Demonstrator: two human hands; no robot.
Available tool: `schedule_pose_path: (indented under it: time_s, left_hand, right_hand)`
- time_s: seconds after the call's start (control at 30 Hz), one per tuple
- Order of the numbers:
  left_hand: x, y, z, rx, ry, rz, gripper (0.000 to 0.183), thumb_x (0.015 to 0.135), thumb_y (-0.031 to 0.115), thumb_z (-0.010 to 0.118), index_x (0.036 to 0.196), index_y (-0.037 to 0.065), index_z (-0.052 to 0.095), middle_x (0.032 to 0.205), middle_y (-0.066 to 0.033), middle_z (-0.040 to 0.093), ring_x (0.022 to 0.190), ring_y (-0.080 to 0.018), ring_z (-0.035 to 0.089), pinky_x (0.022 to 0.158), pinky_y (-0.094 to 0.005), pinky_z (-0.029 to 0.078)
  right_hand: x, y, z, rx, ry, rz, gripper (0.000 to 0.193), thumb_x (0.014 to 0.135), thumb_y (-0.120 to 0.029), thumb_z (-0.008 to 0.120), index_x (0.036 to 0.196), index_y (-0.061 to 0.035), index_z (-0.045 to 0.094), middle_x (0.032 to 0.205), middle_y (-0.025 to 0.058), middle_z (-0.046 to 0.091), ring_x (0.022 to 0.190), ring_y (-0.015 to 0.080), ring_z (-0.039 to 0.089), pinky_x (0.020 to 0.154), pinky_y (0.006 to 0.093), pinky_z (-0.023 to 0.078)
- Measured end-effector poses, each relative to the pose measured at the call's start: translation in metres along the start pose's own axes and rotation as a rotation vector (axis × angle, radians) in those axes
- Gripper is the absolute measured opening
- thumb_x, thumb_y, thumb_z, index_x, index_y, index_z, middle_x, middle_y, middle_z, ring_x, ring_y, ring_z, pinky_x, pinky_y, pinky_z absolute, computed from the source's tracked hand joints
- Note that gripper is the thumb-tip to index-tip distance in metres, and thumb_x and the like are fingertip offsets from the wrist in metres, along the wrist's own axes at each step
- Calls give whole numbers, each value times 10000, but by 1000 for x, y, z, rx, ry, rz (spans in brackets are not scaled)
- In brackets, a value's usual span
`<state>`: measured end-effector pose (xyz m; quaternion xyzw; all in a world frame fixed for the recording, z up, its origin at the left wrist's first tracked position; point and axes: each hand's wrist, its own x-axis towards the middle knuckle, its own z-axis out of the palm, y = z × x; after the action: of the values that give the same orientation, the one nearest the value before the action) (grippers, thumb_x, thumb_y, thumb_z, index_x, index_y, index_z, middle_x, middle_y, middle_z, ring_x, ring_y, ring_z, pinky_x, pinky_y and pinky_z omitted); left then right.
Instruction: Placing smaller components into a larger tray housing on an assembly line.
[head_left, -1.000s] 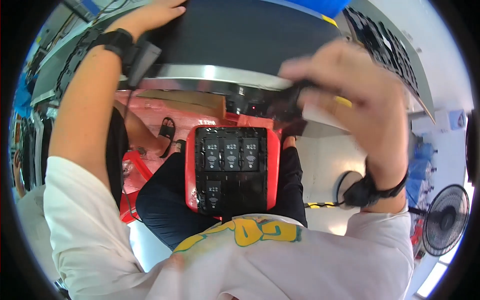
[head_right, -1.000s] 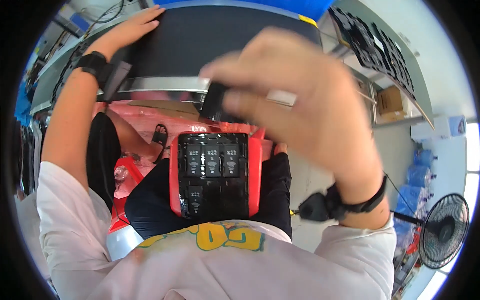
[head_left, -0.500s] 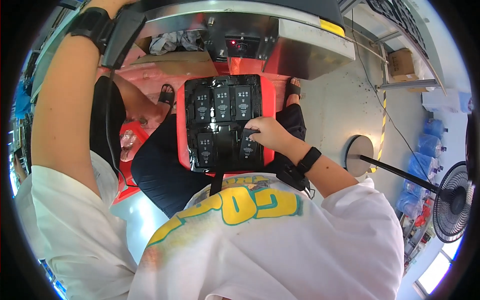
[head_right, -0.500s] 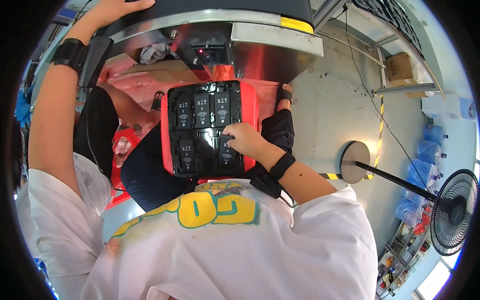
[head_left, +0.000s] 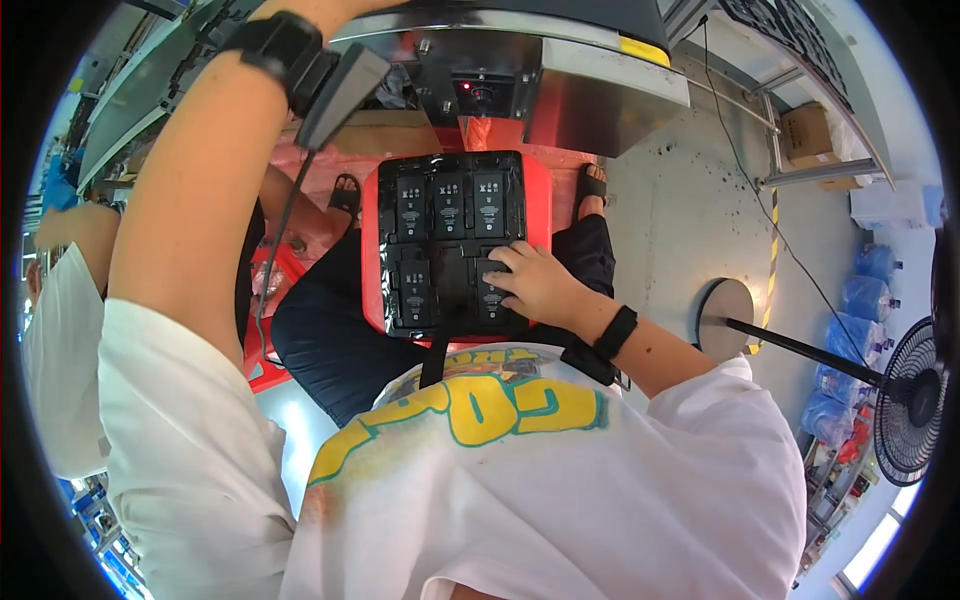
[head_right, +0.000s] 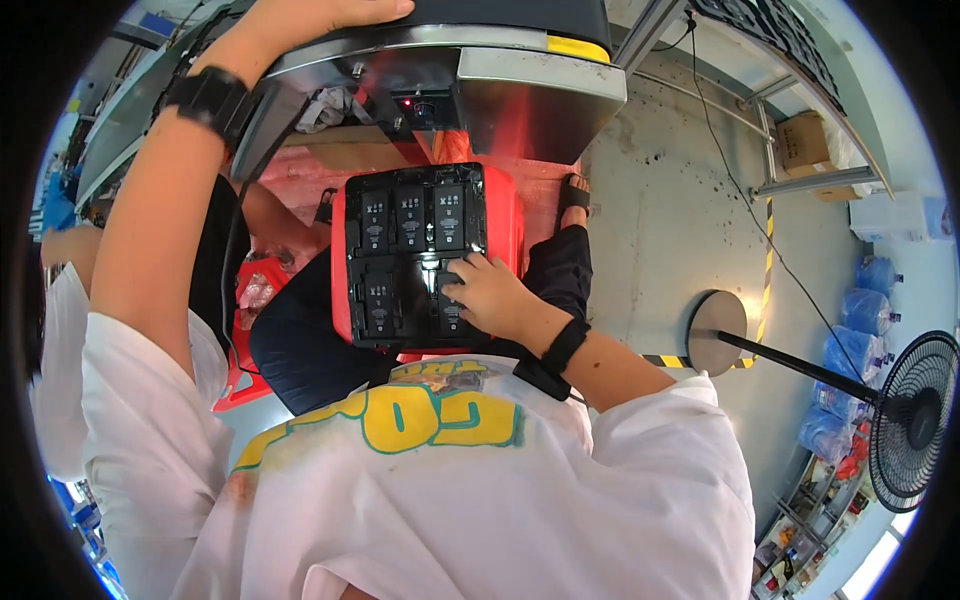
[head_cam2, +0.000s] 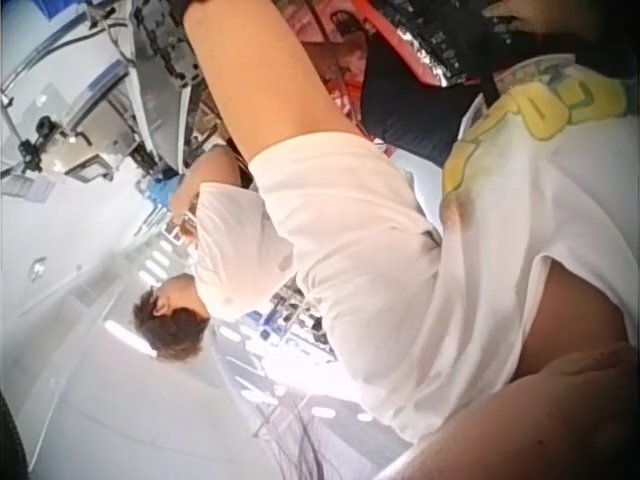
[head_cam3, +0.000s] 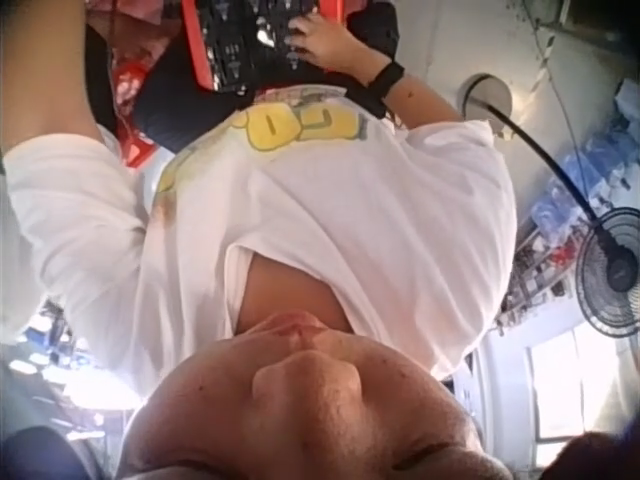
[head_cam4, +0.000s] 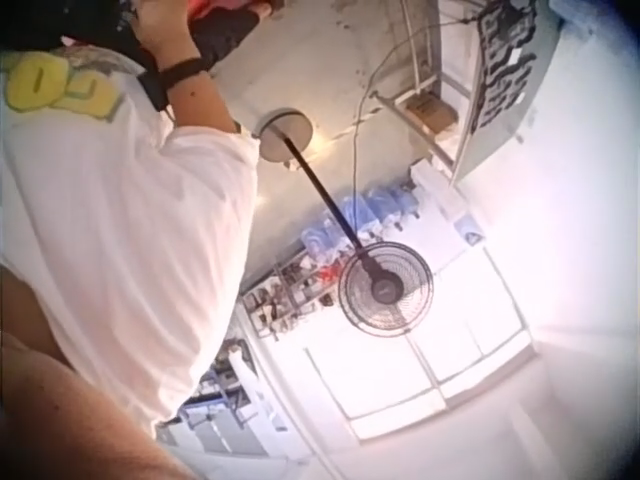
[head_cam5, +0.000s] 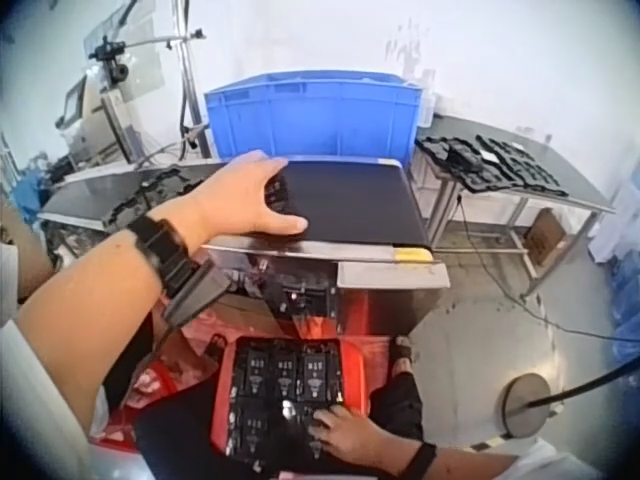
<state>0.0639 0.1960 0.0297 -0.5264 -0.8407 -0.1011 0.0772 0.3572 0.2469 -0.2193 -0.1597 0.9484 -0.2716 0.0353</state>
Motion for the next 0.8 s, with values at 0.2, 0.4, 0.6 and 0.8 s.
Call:
schedule_pose_path:
  time_s: [0.2,0.4,0.6,0.8]
  left_hand:
    - [-89,66,23,-313,111,478,883,565,401,809,1286,20,471,1230,-178,480,1162,-343,457,987,-421,361]
    - [-232,63,171,-441,-423,267,939,582,442,791,1271,-82,425,1169,-222,436,1100,-365,439,977,-421,379]
    - [-265,71,202,-399,-346,166,852,631,366,786,1319,22,420,1198,-167,449,1133,-353,434,1012,-429,330]
    - [-276,57,200,-386,-333,219,761,685,306,766,1302,-2,444,1325,-178,417,1220,-349,407,1027,-410,332]
  right_hand:
    - [-29,11,-8,84,197,237,338,729,-145,688,1052,-64,633,1110,109,518,1063,297,498,857,419,452]
    - [-33,13,-4,73,215,319,297,775,-139,653,1047,-26,619,1059,125,523,1008,317,537,860,402,465]
    - [-43,4,-20,139,300,350,294,777,-138,662,1043,-22,617,1043,136,534,967,314,559,860,404,465]
    - [-16,-34,-94,131,524,301,268,784,-85,656,1037,-10,609,953,127,572,878,304,591,799,363,480]
